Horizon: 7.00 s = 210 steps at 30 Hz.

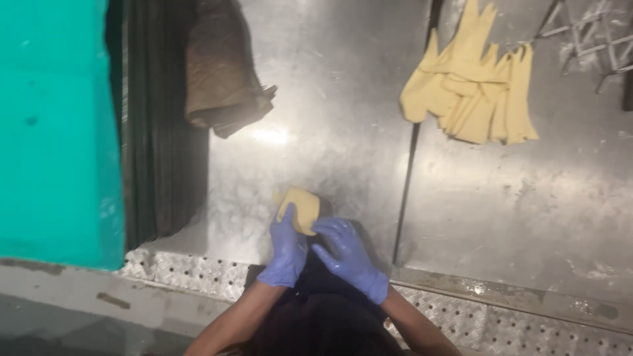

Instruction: Rolling triangular pieces of dough into croissants and placing them on a tray.

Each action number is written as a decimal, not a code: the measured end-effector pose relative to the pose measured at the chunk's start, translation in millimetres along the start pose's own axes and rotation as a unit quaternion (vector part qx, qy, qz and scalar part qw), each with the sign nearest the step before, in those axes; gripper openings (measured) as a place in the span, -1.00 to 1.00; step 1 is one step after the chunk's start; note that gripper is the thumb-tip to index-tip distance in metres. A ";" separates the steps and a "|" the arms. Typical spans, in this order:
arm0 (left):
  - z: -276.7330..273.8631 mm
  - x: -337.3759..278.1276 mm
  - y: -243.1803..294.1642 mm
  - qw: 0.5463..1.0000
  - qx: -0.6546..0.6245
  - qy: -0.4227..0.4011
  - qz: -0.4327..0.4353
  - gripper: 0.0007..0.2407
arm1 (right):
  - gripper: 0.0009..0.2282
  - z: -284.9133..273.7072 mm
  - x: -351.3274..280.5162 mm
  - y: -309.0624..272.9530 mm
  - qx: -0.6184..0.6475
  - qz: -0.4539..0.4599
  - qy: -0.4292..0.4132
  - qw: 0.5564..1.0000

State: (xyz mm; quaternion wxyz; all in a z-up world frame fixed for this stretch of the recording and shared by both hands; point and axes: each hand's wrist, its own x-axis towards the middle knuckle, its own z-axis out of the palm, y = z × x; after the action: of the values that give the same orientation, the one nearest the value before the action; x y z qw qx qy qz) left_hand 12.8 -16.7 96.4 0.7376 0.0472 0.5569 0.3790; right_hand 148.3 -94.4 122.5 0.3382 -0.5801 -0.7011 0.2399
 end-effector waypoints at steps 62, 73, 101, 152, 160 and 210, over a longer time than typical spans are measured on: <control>-174.0 23.8 -27.0 0.211 0.865 -0.265 0.369 -0.25 | -0.68 104.0 222.8 184.8 0.476 0.300 0.139 0.815; -178.1 26.4 -31.1 0.223 0.868 -0.267 0.355 -0.28 | -0.67 94.5 265.0 216.9 0.444 0.297 0.113 0.838; -181.7 67.2 85.4 0.259 0.710 -0.425 0.499 -0.79 | -0.74 126.7 -72.0 33.2 -0.148 -0.021 -0.127 0.981; -182.6 68.4 52.5 0.294 0.698 -0.396 0.518 -0.82 | -0.65 147.0 -68.5 22.7 -0.236 -0.037 -0.057 0.969; -170.9 75.2 46.3 0.282 0.712 -0.419 0.487 -0.78 | -0.63 157.4 -56.7 22.5 -0.218 0.025 -0.057 0.974; -182.5 84.0 40.5 0.390 0.657 -0.369 0.530 -0.86 | -0.73 162.6 -72.3 51.3 -0.208 -0.079 -0.023 0.975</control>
State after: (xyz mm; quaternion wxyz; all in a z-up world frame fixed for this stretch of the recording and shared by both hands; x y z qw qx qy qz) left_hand -156.4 -1.0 -18.1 0.2612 0.9376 0.1686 0.1555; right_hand 66.4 -145.0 -35.6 0.2116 -0.5753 -0.7866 0.0743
